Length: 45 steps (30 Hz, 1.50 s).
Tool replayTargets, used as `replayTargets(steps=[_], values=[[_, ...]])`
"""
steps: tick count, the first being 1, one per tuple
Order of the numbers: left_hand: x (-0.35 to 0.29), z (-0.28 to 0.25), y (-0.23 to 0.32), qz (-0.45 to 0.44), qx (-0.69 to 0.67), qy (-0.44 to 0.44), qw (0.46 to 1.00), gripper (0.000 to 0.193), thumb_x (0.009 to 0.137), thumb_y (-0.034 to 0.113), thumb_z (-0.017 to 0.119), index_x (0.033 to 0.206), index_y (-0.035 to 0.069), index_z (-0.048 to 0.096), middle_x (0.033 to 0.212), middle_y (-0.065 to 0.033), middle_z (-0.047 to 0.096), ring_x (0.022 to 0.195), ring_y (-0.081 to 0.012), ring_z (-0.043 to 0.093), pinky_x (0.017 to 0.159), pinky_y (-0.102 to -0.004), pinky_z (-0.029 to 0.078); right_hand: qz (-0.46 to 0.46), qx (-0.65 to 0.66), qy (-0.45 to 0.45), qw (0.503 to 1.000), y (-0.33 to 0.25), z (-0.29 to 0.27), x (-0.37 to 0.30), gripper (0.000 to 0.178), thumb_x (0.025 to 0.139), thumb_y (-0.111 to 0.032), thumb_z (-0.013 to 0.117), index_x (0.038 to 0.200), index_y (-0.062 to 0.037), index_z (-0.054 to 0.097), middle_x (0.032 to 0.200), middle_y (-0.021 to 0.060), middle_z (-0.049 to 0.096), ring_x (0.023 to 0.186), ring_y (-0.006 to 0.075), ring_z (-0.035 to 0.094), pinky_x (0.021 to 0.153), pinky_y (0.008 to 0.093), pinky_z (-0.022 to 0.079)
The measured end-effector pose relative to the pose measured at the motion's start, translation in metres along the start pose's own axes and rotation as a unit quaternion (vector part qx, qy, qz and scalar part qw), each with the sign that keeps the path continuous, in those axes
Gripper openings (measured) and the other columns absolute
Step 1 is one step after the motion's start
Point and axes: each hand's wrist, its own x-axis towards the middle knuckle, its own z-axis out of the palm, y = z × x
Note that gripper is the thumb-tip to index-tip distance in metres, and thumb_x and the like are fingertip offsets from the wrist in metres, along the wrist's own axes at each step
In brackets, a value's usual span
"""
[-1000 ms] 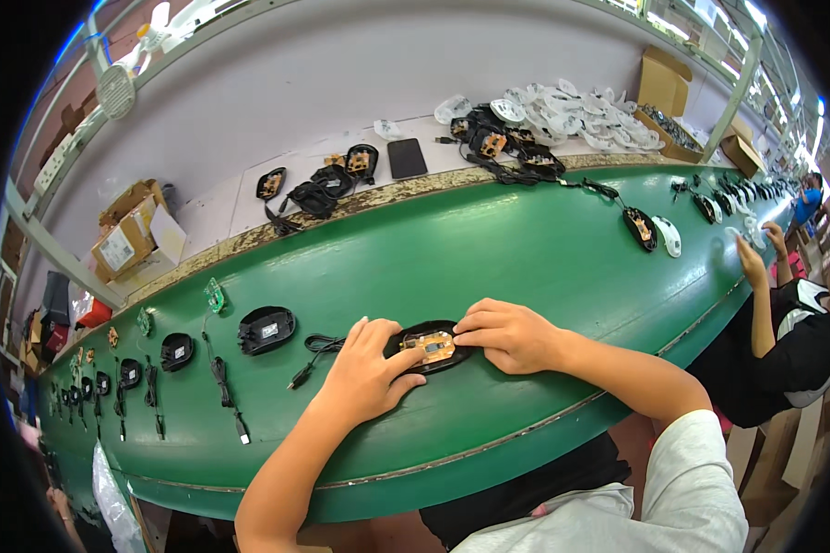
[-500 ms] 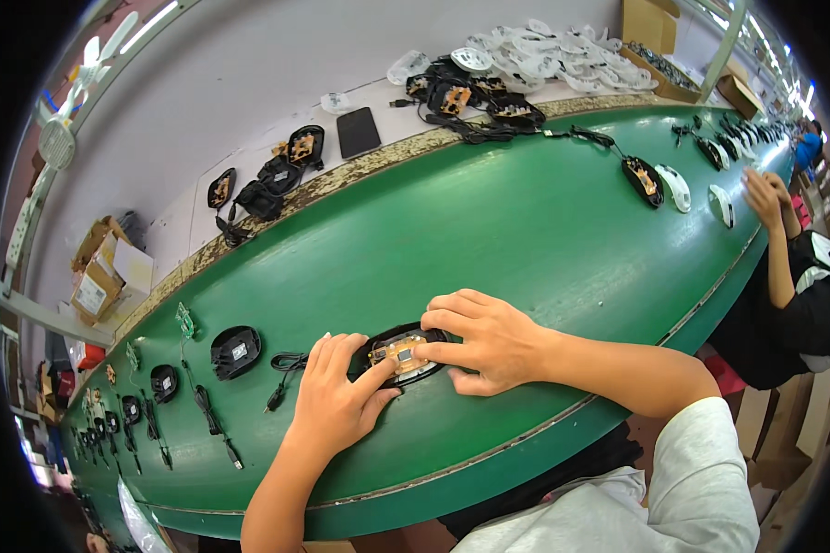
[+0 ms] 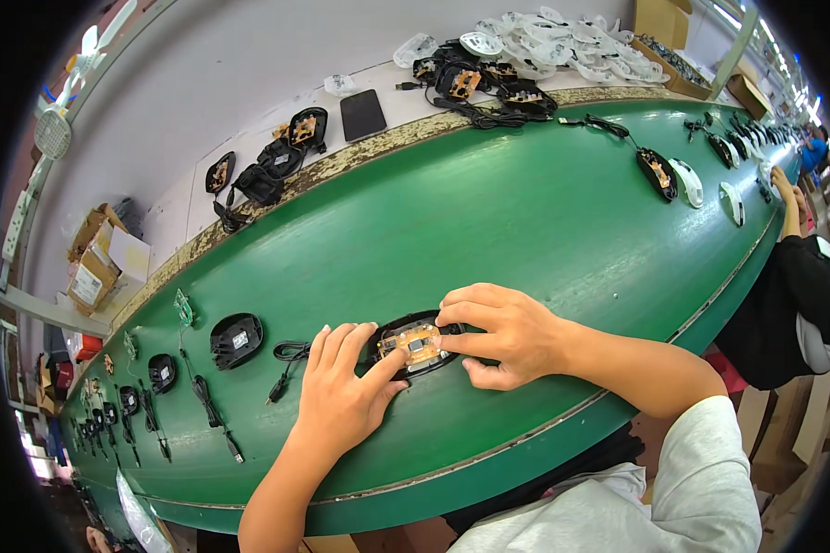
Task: Assembling computer mouse components on a production line.
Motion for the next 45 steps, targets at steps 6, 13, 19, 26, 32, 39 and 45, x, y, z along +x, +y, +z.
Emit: replayTargets(steps=[6, 13, 19, 26, 32, 39, 45], values=[[0.000, -0.002, 0.003, -0.006, -0.011, -0.002, 1.000, 0.038, 0.074, 0.023, 0.075, 0.111, 0.019, 0.066, 0.125, -0.0131, 0.053, 0.112, -0.0312, 0.051, 0.103, -0.0501, 0.039, -0.002, 0.012, 0.001, 1.000, 0.001, -0.004, -0.002, 0.040, 0.067, -0.009, 0.067, 0.107, -0.0082, 0.066, 0.120, 0.0123, 0.056, 0.108, 0.0316, 0.057, 0.092, 0.0393, 0.050], [0.001, -0.006, 0.014, -0.009, -0.015, -0.009, 1.000, 0.042, 0.074, 0.023, 0.074, 0.115, 0.019, 0.065, 0.127, -0.0136, 0.051, 0.114, -0.0322, 0.050, 0.103, -0.0510, 0.038, 0.028, 0.015, 0.010, 0.999, -0.019, -0.013, 0.009, 0.046, 0.068, -0.010, 0.069, 0.114, -0.0106, 0.063, 0.129, 0.0143, 0.052, 0.114, 0.0324, 0.054, 0.097, 0.0403, 0.047], [0.007, 0.000, 0.020, -0.005, -0.025, -0.026, 0.999, 0.046, 0.075, 0.024, 0.074, 0.119, 0.019, 0.064, 0.132, -0.0144, 0.050, 0.118, -0.0337, 0.049, 0.105, -0.0538, 0.035, 0.023, -0.012, 0.006, 1.000, -0.007, 0.003, -0.009, 0.046, 0.072, -0.017, 0.072, 0.116, -0.0113, 0.063, 0.131, 0.0153, 0.050, 0.114, 0.0331, 0.054, 0.097, 0.0402, 0.047], [0.032, 0.024, 0.056, -0.004, -0.031, 0.032, 0.999, 0.047, 0.077, 0.021, 0.072, 0.123, 0.015, 0.061, 0.135, -0.0152, 0.049, 0.120, -0.0354, 0.049, 0.107, -0.0562, 0.033, 0.087, -0.051, -0.076, 0.992, 0.010, -0.040, -0.054, 0.036, 0.075, -0.024, 0.073, 0.108, -0.0105, 0.065, 0.120, 0.0174, 0.052, 0.100, 0.0331, 0.056, 0.087, 0.0389, 0.049], [0.063, 0.031, 0.087, 0.005, -0.032, 0.079, 0.996, 0.046, 0.078, 0.016, 0.070, 0.123, 0.012, 0.060, 0.134, -0.0154, 0.051, 0.118, -0.0356, 0.051, 0.107, -0.0553, 0.033, 0.330, -0.189, -0.100, 0.919, 0.048, -0.132, -0.091, 0.026, 0.080, -0.030, 0.070, 0.092, -0.0068, 0.068, 0.103, 0.0168, 0.052, 0.084, 0.0321, 0.057, 0.073, 0.0393, 0.052], [0.084, 0.032, 0.108, 0.016, -0.016, 0.101, 0.995, 0.045, 0.079, 0.013, 0.068, 0.123, 0.010, 0.060, 0.132, -0.0153, 0.052, 0.117, -0.0351, 0.052, 0.106, -0.0540, 0.034, 0.519, -0.267, -0.054, 0.810, 0.091, -0.212, -0.135, 0.032, 0.083, -0.040, 0.067, 0.087, -0.0087, 0.072, 0.094, 0.0147, 0.056, 0.073, 0.0342, 0.061, 0.068, 0.0420, 0.052], [0.071, 0.011, 0.085, 0.014, -0.005, 0.108, 0.994, 0.044, 0.078, 0.012, 0.069, 0.122, 0.010, 0.061, 0.130, -0.0147, 0.054, 0.115, -0.0341, 0.054, 0.105, -0.0518, 0.036, 0.476, -0.338, 0.028, 0.811, 0.096, -0.192, -0.120, 0.033, 0.083, -0.041, 0.067, 0.099, -0.0141, 0.074, 0.108, 0.0158, 0.058, 0.089, 0.0333, 0.060, 0.076, 0.0405, 0.052]])
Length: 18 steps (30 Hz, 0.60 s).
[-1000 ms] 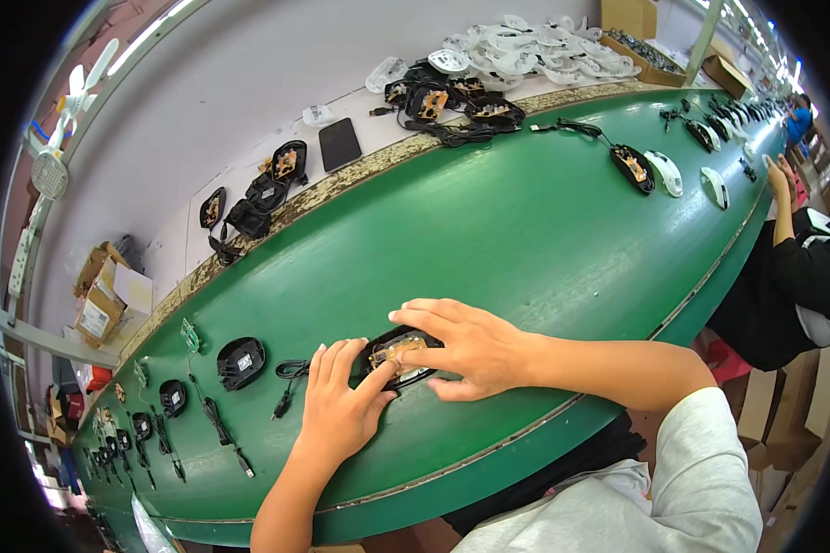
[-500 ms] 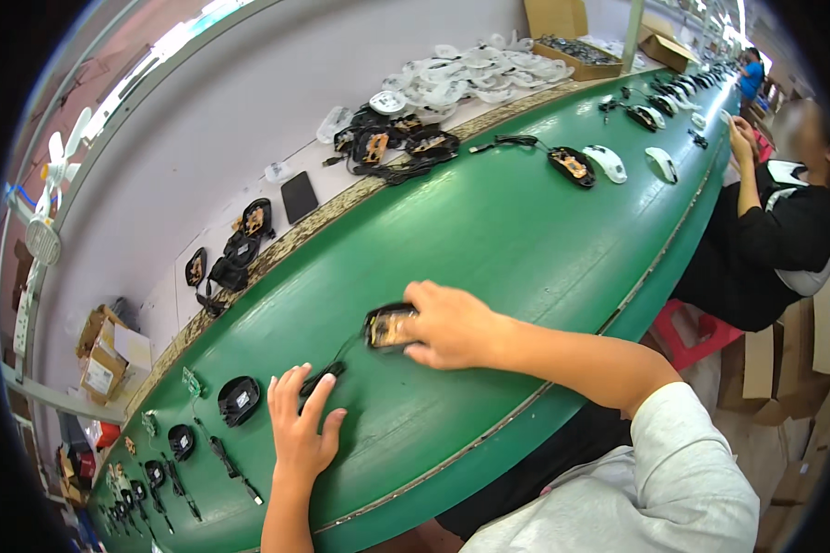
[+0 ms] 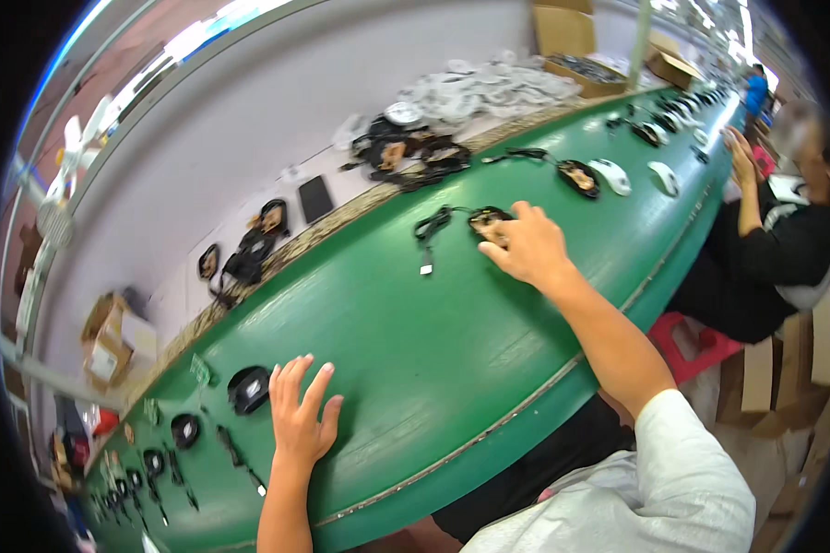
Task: Assembling computer mouse components on a production line.
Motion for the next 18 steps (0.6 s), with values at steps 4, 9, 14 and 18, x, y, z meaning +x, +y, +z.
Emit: replayTargets(steps=[4, 9, 14, 18], values=[[-0.047, -0.010, -0.043, 0.003, 0.014, 0.024, 1.000, 0.049, 0.076, 0.011, 0.070, 0.124, 0.010, 0.061, 0.126, -0.0126, 0.057, 0.110, -0.0317, 0.056, 0.101, -0.0447, 0.041, -0.146, 0.099, 0.162, 0.971, -0.065, 0.030, -0.035, 0.029, 0.080, -0.026, 0.070, 0.105, -0.0102, 0.071, 0.130, 0.0171, 0.052, 0.110, 0.0345, 0.054, 0.089, 0.0415, 0.050], [-0.094, -0.020, -0.082, 0.002, 0.001, 0.040, 0.999, 0.018, 0.076, 0.009, 0.070, 0.091, 0.007, 0.062, 0.090, -0.0059, 0.058, 0.083, -0.0244, 0.057, 0.076, -0.0361, 0.046, -0.300, 0.180, 0.146, 0.925, -0.157, 0.026, -0.077, 0.023, 0.078, -0.012, 0.067, 0.100, -0.0072, 0.069, 0.127, 0.0149, 0.054, 0.113, 0.0330, 0.054, 0.091, 0.0406, 0.049], [-0.116, -0.025, -0.103, 0.009, 0.029, 0.012, 0.999, 0.018, 0.077, 0.009, 0.069, 0.071, 0.009, 0.052, 0.071, -0.0027, 0.050, 0.063, -0.0206, 0.051, 0.057, -0.0331, 0.042, -0.442, 0.208, 0.104, 0.866, -0.193, 0.041, -0.095, 0.014, 0.075, -0.005, 0.063, 0.089, -0.0061, 0.066, 0.110, 0.0118, 0.061, 0.104, 0.0301, 0.059, 0.089, 0.0378, 0.050], [-0.135, -0.025, -0.111, 0.036, 0.044, 0.015, 0.998, 0.025, 0.079, 0.011, 0.067, 0.063, 0.011, 0.048, 0.062, -0.0014, 0.047, 0.046, -0.0206, 0.045, 0.043, -0.0317, 0.035, -0.544, 0.278, 0.067, 0.789, -0.216, 0.057, -0.123, 0.011, 0.069, 0.001, 0.058, 0.065, -0.0071, 0.051, 0.072, 0.0044, 0.054, 0.073, 0.0247, 0.058, 0.070, 0.0340, 0.050]])
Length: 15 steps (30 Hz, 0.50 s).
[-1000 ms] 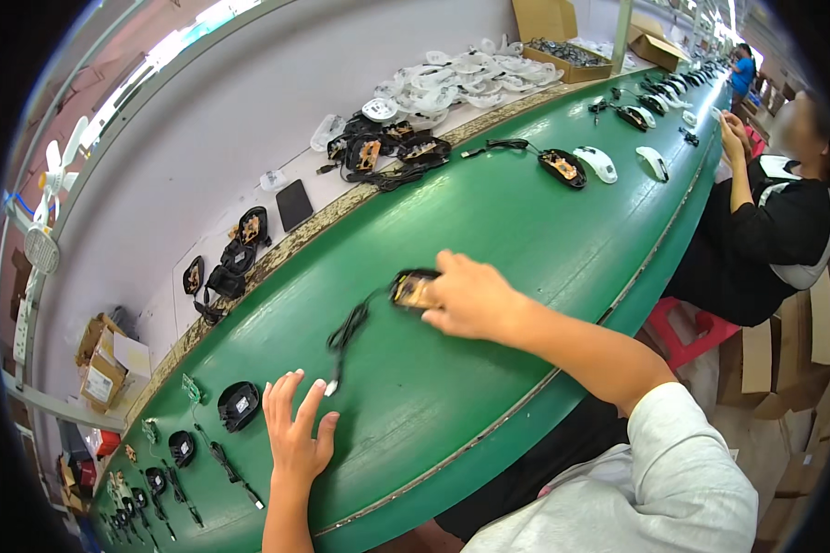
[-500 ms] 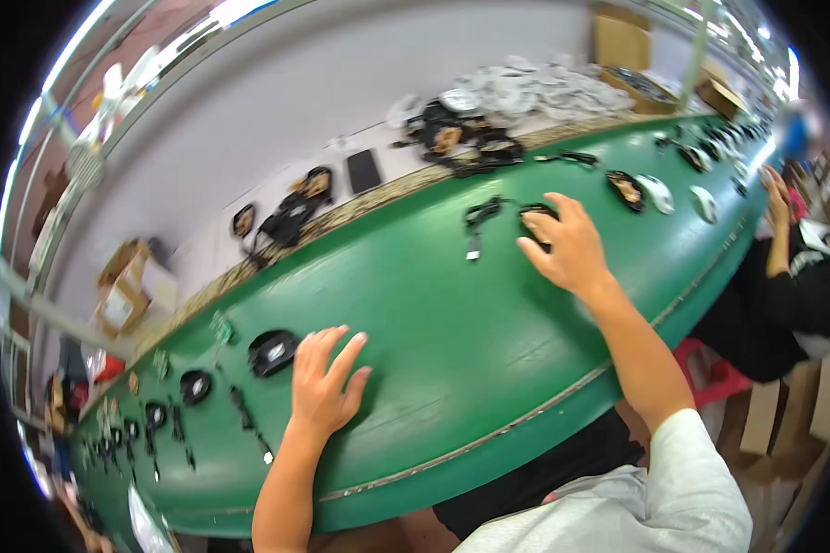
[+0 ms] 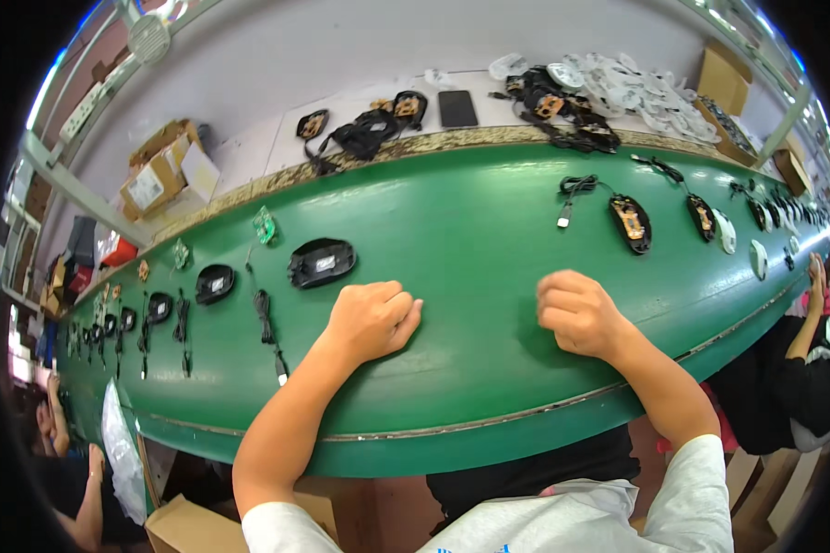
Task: Assembling computer mouse components on a production line.
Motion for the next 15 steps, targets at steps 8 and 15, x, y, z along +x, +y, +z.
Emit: replayTargets(steps=[8, 15], values=[[-0.024, 0.001, -0.001, -0.025, -0.027, -0.010, 0.999, 0.032, 0.079, 0.010, 0.065, 0.054, 0.010, 0.045, 0.052, -0.0016, 0.048, 0.041, -0.0235, 0.041, 0.041, -0.0332, 0.034, -0.054, 0.123, -0.014, 0.991, -0.060, 0.023, 0.011, 0.028, 0.062, -0.001, 0.056, 0.058, -0.0126, 0.031, 0.061, 0.0018, 0.029, 0.047, 0.0190, 0.028, 0.042, 0.0314, 0.025], [-0.013, 0.009, 0.016, -0.104, -0.080, 0.013, 0.991, 0.035, 0.075, 0.006, 0.064, 0.052, 0.009, 0.038, 0.048, -0.0012, 0.041, 0.041, -0.0222, 0.034, 0.041, -0.0323, 0.031, -0.078, 0.240, 0.004, 0.968, -0.081, 0.011, 0.009, 0.029, 0.060, -0.004, 0.056, 0.058, -0.0138, 0.029, 0.060, 0.0002, 0.029, 0.046, 0.0165, 0.025, 0.040, 0.0300, 0.024]])
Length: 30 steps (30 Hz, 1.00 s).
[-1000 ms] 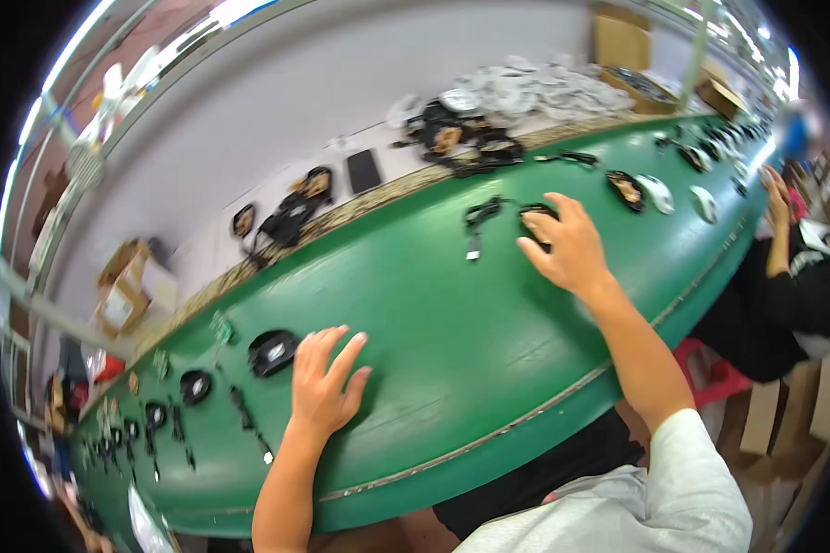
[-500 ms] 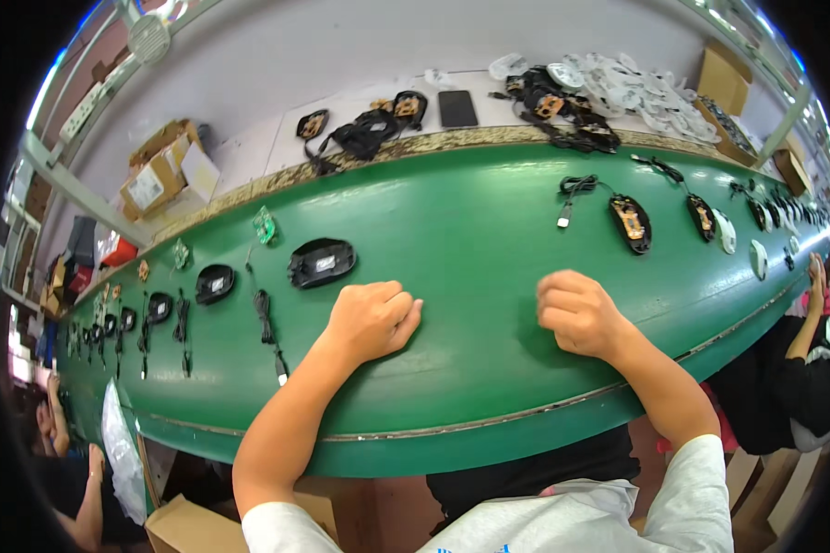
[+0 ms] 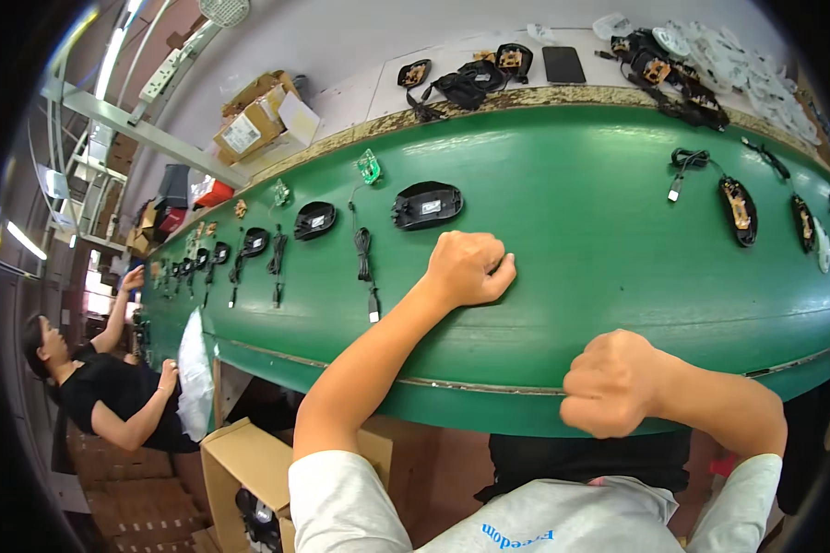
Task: Assembling computer mouse components on a production line.
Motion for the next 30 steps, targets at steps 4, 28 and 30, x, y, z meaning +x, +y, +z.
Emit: replayTargets(steps=[4, 28, 30], values=[[0.013, 0.004, 0.013, -0.047, -0.029, 0.014, 0.998, 0.036, 0.074, 0.005, 0.063, 0.052, 0.009, 0.035, 0.047, 0.0003, 0.037, 0.041, -0.0187, 0.030, 0.042, -0.0306, 0.028, 0.021, 0.004, 0.042, 0.999, -0.010, -0.008, -0.023, 0.028, 0.062, -0.005, 0.056, 0.062, -0.0140, 0.030, 0.063, 0.0007, 0.030, 0.049, 0.0171, 0.026, 0.043, 0.0308, 0.024], [0.092, 0.061, 0.053, -0.420, -0.466, -0.006, 0.779, 0.031, 0.082, 0.007, 0.050, 0.059, 0.018, 0.031, 0.054, 0.0041, 0.028, 0.046, -0.0061, 0.022, 0.041, -0.0220, 0.014, 0.158, -0.038, 0.155, 0.975, 0.001, -0.109, -0.192, 0.023, 0.073, -0.009, 0.052, 0.084, -0.0148, 0.033, 0.085, 0.0032, 0.034, 0.070, 0.0203, 0.033, 0.060, 0.0357, 0.029], [0.091, 0.064, 0.053, -0.428, -0.463, -0.010, 0.776, 0.031, 0.082, 0.008, 0.049, 0.059, 0.018, 0.031, 0.054, 0.0041, 0.028, 0.046, -0.0062, 0.022, 0.041, -0.0221, 0.014, 0.170, -0.044, 0.156, 0.972, 0.001, -0.109, -0.201, 0.023, 0.074, -0.010, 0.052, 0.086, -0.0149, 0.033, 0.087, 0.0034, 0.035, 0.072, 0.0206, 0.033, 0.061, 0.0361, 0.029]])
